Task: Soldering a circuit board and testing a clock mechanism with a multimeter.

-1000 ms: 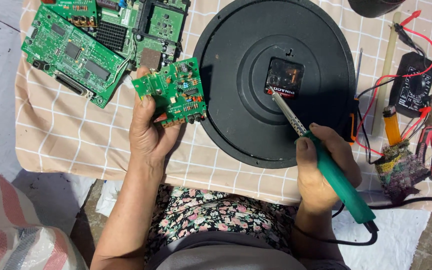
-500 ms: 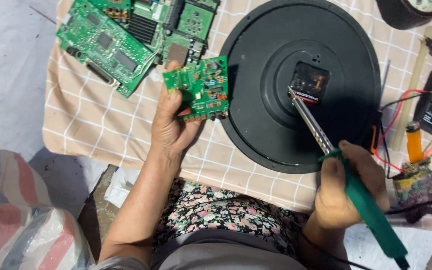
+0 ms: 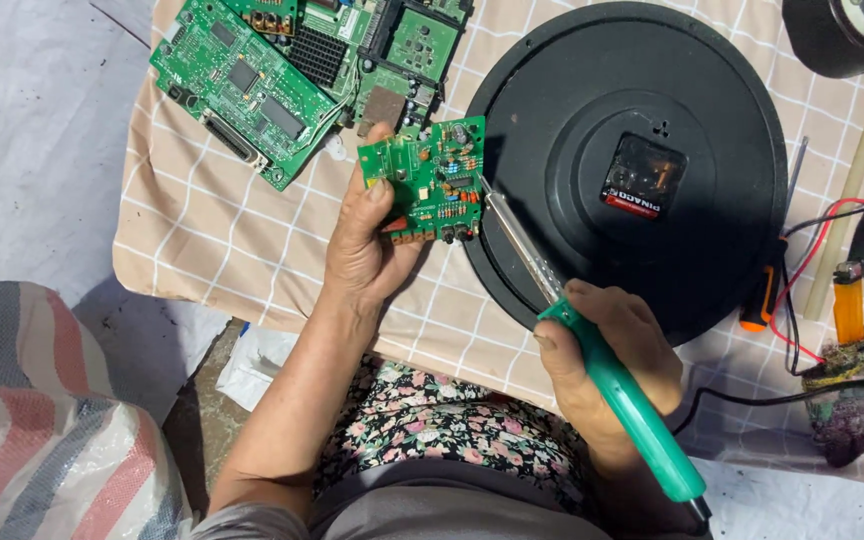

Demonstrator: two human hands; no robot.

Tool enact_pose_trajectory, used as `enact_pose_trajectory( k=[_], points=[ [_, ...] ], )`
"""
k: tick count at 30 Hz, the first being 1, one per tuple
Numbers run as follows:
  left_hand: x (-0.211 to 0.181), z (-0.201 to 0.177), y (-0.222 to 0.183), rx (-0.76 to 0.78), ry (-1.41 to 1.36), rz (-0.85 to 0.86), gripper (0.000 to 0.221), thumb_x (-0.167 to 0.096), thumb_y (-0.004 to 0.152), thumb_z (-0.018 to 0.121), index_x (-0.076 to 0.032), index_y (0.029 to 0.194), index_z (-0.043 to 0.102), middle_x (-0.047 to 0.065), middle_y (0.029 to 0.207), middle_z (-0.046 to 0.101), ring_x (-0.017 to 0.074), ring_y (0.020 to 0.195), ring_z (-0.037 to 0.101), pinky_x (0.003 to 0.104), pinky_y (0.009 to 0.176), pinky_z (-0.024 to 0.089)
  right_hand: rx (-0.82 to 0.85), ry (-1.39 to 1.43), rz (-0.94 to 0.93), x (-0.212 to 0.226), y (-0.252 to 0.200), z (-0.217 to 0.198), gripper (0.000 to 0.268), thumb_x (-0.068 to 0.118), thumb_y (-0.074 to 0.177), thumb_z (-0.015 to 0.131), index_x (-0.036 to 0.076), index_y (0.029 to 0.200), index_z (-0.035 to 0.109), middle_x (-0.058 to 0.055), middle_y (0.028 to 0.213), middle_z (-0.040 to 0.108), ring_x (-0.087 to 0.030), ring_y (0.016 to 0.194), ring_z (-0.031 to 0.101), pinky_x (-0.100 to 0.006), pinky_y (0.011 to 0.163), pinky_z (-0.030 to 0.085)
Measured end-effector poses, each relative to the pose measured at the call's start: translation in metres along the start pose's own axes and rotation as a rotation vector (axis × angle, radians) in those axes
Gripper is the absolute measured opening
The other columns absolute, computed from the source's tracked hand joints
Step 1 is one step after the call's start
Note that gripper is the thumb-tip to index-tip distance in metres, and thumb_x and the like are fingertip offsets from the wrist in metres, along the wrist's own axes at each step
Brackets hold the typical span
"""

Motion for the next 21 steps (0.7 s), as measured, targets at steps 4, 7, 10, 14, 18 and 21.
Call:
enact_pose_trajectory(
  k=[4,7,10,14,18,21],
  points=[
    [0.0006,-0.0028,-0.0015,-0.014,0.005,0.0,0.065,-0.01,0.093,0.079,-0.016,0.151,0.051,0.02,0.138,0.064,0.0388,0.126,0.063,0.059,0.106,0.054,0.001,-0.001,0.019,-0.0003,0.0039,0.0039,0.03,0.019,0.092,0.076,-0.002,0.111,0.064,-0.021,0.107,0.073,-0.03,0.087,0.069,-0.039,0.083,0.059],
    [0.0007,-0.0008,-0.0017,0.006,0.021,-0.002,0.065,-0.011,0.094,0.079,-0.016,0.152,0.051,0.019,0.138,0.064,0.038,0.127,0.063,0.058,0.108,0.053,0.007,-0.021,0.004,0.0009,0.0052,0.006,0.03,0.021,0.093,0.076,-0.002,0.11,0.066,-0.019,0.108,0.073,-0.032,0.09,0.07,-0.041,0.088,0.059],
    [0.0008,0.0006,-0.0021,0.017,0.014,-0.006,0.065,-0.011,0.094,0.079,-0.016,0.152,0.051,0.019,0.139,0.064,0.0381,0.128,0.062,0.057,0.108,0.053,-0.005,-0.009,-0.007,0.002,0.0057,0.0057,0.031,0.02,0.092,0.077,-0.004,0.11,0.065,-0.019,0.107,0.073,-0.031,0.084,0.069,-0.039,0.082,0.059],
    [0.0009,-0.0005,-0.0026,0.014,0.016,-0.008,0.063,-0.01,0.095,0.078,-0.016,0.151,0.052,0.019,0.137,0.065,0.0383,0.127,0.063,0.059,0.107,0.053,0.003,-0.009,0.021,0.0019,0.0067,0.0055,0.031,0.02,0.092,0.077,-0.003,0.109,0.066,-0.019,0.106,0.073,-0.03,0.087,0.069,-0.038,0.082,0.06],
    [0.0012,-0.0049,-0.0031,-0.003,0.033,-0.019,0.062,-0.011,0.095,0.078,-0.019,0.151,0.053,0.018,0.137,0.066,0.0389,0.127,0.063,0.063,0.105,0.053,-0.011,-0.023,-0.015,0.0027,0.0049,0.005,0.031,0.02,0.092,0.078,-0.002,0.109,0.065,-0.018,0.106,0.073,-0.03,0.084,0.07,-0.039,0.082,0.06],
    [0.0009,-0.0033,-0.0027,0.014,0.027,-0.007,0.061,-0.01,0.095,0.077,-0.017,0.151,0.053,0.019,0.137,0.065,0.0388,0.128,0.063,0.063,0.106,0.053,-0.001,-0.005,0.015,0.0018,0.0045,0.0054,0.031,0.021,0.092,0.076,-0.002,0.11,0.065,-0.019,0.107,0.073,-0.031,0.09,0.071,-0.039,0.085,0.061]
  ],
)
Point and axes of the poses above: each hand's wrist, its own y-axis towards the middle knuckle, its own z-axis out of the palm, x = y × z, the point moved 8 cm from there along y, towards the middle knuckle
